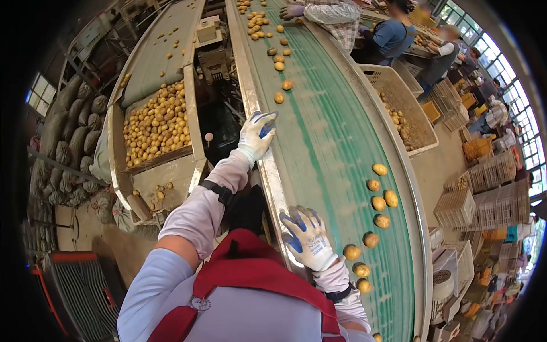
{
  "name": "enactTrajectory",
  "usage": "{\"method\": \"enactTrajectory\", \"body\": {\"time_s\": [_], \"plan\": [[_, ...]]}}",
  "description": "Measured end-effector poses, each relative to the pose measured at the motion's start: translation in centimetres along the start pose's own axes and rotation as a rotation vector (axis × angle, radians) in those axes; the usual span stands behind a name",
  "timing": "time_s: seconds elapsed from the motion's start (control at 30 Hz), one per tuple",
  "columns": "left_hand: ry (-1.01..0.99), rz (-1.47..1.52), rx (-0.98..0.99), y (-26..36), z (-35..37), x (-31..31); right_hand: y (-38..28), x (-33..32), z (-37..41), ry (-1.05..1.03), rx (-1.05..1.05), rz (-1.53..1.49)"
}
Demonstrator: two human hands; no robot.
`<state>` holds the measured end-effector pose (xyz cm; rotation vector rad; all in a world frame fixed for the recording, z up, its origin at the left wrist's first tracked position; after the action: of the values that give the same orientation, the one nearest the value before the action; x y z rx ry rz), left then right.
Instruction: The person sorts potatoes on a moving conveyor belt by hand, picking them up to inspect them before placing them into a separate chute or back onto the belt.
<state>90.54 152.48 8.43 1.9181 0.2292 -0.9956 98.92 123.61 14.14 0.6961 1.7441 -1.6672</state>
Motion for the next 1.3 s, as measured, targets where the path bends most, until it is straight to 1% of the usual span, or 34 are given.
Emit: {"method": "enactTrajectory", "body": {"time_s": [0.03,0.1,0.17,0.23,0.33,0.4,0.47,0.53,0.6,0.63,0.67,0.7,0.73,0.77,0.83,0.9,0.97,1.03,1.07,1.1,1.13,1.17,1.23,1.27,1.3], "plan": [[-0.009,0.000,0.009,-0.1,0.0,0.2,0.2,0.6,-0.2,-0.013,0.003,0.020],[0.046,-0.017,0.067,-0.5,0.1,0.3,0.3,1.5,-0.5,-0.016,-0.006,0.053],[0.045,-0.022,0.070,-0.4,0.1,0.4,0.5,2.0,-0.7,-0.045,-0.033,0.112],[0.045,-0.026,0.074,-0.4,0.0,0.2,0.8,1.8,-0.8,-0.056,-0.045,0.094],[0.041,-0.018,0.023,-0.3,0.1,0.3,1.1,0.7,0.3,-0.062,-0.056,0.045],[0.042,-0.030,0.059,-0.3,0.1,0.2,1.2,0.5,1.1,-0.047,-0.056,0.017],[0.028,-0.034,0.061,-0.2,0.1,0.2,1.5,0.7,2.1,-0.050,0.040,-0.100],[0.041,-0.046,0.059,-0.2,-0.5,0.1,1.5,0.3,2.4,-0.051,0.066,-0.111],[-0.044,-0.151,0.151,0.6,-0.8,-0.1,1.4,-0.3,3.2,-0.070,0.091,-0.158],[-0.046,-0.148,0.154,0.7,-0.9,-0.2,1.6,-0.7,3.2,-0.085,0.077,-0.195],[-0.153,-0.235,0.138,0.9,-1.0,0.1,2.4,-1.4,3.4,-0.086,0.082,-0.194],[-0.260,-0.322,0.122,1.3,-1.1,0.2,3.5,-2.0,3.5,-0.193,0.087,-0.289],[-0.268,-0.312,0.113,0.6,-1.6,0.3,4.5,-2.6,2.3,-0.309,0.098,-0.386],[-0.245,-0.299,0.122,0.6,-1.5,0.4,5.1,-3.7,1.3,-0.309,0.105,-0.374],[-0.222,-0.284,0.130,0.0,-1.5,0.6,6.3,-5.3,-2.3,-0.162,0.020,-0.244],[-0.153,-0.200,0.121,-1.0,-1.3,0.9,8.2,-5.8,-7.2,-0.110,0.024,-0.155],[-0.144,-0.169,0.121,-1.1,-1.5,0.6,10.2,-4.7,-12.5,-0.017,0.060,-0.042],[-0.120,-0.123,0.121,-1.0,-1.4,0.6,12.7,-2.4,-17.1,0.017,0.077,0.082],[-0.124,-0.125,0.123,-1.2,-1.5,0.8,13.3,-1.6,-19.1,0.020,0.079,0.079],[-0.119,-0.115,0.134,-1.3,-1.6,0.8,13.6,-1.1,-20.8,0.048,0.119,0.195],[-0.116,-0.104,0.144,-1.5,-1.5,0.9,13.8,-0.6,-21.7,0.075,0.158,0.311],[-0.118,-0.107,0.144,-1.6,-1.4,0.9,13.8,0.0,-21.8,0.075,0.158,0.307],[-0.105,-0.094,0.155,-1.6,-1.5,0.9,13.6,1.2,-21.5,-0.043,0.223,0.361],[-0.105,-0.096,0.156,-1.6,-1.5,0.9,13.5,1.5,-20.8,-0.041,0.222,0.360],[-0.098,-0.088,0.163,-1.5,-1.5,0.9,13.3,1.5,-19.5,0.002,0.174,0.351]]}}
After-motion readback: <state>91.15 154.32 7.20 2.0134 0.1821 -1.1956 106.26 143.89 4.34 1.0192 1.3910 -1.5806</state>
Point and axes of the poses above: each hand's wrist, its own z-axis away from the middle knuckle, its own x-axis out of the palm, y = z × x, the point moved 3 cm from there along -z, towards the middle knuckle, and after that the axes turned 1 degree about -x, right-handed, at the moved point
